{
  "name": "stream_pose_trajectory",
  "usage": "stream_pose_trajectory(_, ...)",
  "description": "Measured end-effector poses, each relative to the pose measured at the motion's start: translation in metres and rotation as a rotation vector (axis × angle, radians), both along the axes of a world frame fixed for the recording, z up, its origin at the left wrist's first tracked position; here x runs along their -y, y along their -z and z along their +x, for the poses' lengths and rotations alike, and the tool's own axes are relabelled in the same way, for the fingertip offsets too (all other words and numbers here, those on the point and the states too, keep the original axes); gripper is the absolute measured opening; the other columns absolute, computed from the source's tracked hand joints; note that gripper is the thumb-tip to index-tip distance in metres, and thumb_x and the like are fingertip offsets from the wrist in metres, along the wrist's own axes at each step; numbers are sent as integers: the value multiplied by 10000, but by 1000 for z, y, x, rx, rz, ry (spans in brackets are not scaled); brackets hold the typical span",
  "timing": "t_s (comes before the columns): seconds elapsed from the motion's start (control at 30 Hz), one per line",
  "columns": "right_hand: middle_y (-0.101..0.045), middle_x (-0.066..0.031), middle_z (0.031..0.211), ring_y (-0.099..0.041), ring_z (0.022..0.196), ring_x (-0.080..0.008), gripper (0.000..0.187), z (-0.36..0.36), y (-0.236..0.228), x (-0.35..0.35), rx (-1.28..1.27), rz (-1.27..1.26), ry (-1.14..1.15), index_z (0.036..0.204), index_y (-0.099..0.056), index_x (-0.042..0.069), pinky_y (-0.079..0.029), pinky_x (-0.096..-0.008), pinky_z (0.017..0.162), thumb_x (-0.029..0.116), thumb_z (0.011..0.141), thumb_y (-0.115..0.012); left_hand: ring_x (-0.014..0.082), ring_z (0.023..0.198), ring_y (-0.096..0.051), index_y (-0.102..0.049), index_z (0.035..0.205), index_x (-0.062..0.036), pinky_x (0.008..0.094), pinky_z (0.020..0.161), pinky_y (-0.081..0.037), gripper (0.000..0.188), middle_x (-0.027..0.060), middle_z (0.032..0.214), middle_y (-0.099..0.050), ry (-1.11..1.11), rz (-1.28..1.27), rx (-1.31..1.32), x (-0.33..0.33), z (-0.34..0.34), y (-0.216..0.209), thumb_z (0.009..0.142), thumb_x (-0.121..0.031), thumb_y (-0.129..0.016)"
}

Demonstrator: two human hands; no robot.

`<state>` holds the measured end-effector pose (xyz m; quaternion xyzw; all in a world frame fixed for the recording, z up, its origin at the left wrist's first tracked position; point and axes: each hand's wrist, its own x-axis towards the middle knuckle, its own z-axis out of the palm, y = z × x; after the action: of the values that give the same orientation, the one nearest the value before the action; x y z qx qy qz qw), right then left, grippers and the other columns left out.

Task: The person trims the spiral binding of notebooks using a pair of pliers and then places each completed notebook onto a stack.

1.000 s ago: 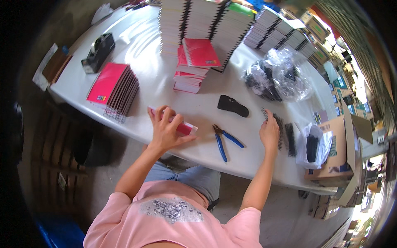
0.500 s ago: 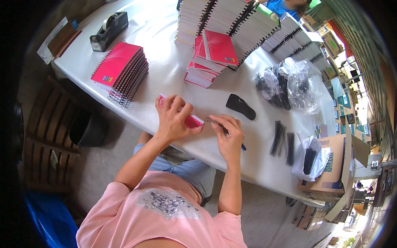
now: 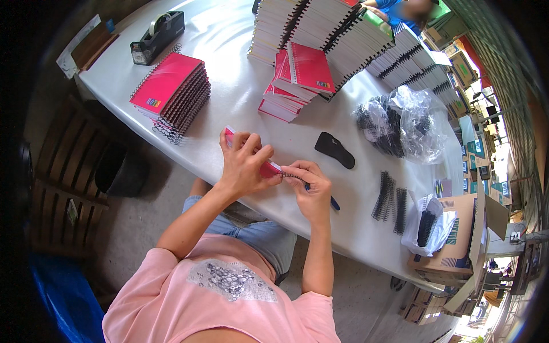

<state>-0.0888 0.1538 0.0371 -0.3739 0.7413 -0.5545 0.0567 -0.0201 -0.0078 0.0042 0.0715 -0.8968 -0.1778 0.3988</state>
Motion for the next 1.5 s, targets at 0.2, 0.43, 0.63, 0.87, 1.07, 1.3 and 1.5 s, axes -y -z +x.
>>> stream_pose_trajectory(0.2,-600,-67,894,-572,829,-169,291,-3,-10,0,-65,49,169,979,-703,61,-453,-269,728,-70,724,-655,261,971,-435,-571,778,-174,652,875,-227,425,30,907,-473,-20,18,17,-3,0,0,524,-486,-708)
stream_pose_trajectory(0.43,-590,-52,874,-543,768,-135,316,-8,-15,-14,165,169,-140,1062,-671,70,-447,-261,683,-31,763,-655,246,929,-440,-547,734,-148,591,844,-246,445,30,839,-451,-5,-18,-5,-1,-1,-4,517,-498,-718)
stream_pose_trajectory(0.63,-580,-42,798,-509,676,-106,247,-2,-22,-5,413,165,-23,1103,-640,51,-444,-243,618,53,859,-603,222,917,-476,-570,838,-167,590,861,-272,492,20,880,-480,23,-109,60,6,5,-7,589,-574,-690)
stream_pose_trajectory(0.87,-603,-77,903,-554,670,-102,218,-12,-14,-13,198,241,-192,1069,-615,32,-457,-231,591,150,889,-579,208,942,-475,-571,864,-169,556,845,-296,471,19,909,-475,93,-29,146,16,12,-3,643,-572,-672)
stream_pose_trajectory(1.07,-595,-112,1039,-588,915,-251,249,-65,-21,-12,-408,351,41,1086,-581,73,-454,-325,804,108,842,-544,302,1019,-437,-569,811,-137,501,864,-318,477,76,1025,-479,154,72,-35,18,11,-3,633,-560,-699)
stream_pose_trajectory(1.3,-611,-145,1065,-568,1026,-301,231,-103,21,-33,87,330,112,1019,-531,78,-409,-505,904,70,788,-544,356,1110,-370,-529,734,-90,443,874,-371,505,120,1177,-457,207,106,-29,18,11,-6,584,-501,-779)
stream_pose_trajectory(1.5,-595,-267,1105,-573,1074,-302,95,-44,4,10,414,-69,-651,909,-599,5,-440,-386,946,81,853,-581,337,1107,-389,-546,759,-89,482,902,-319,518,113,1114,-473,240,134,-33,21,14,-3,588,-537,-742)
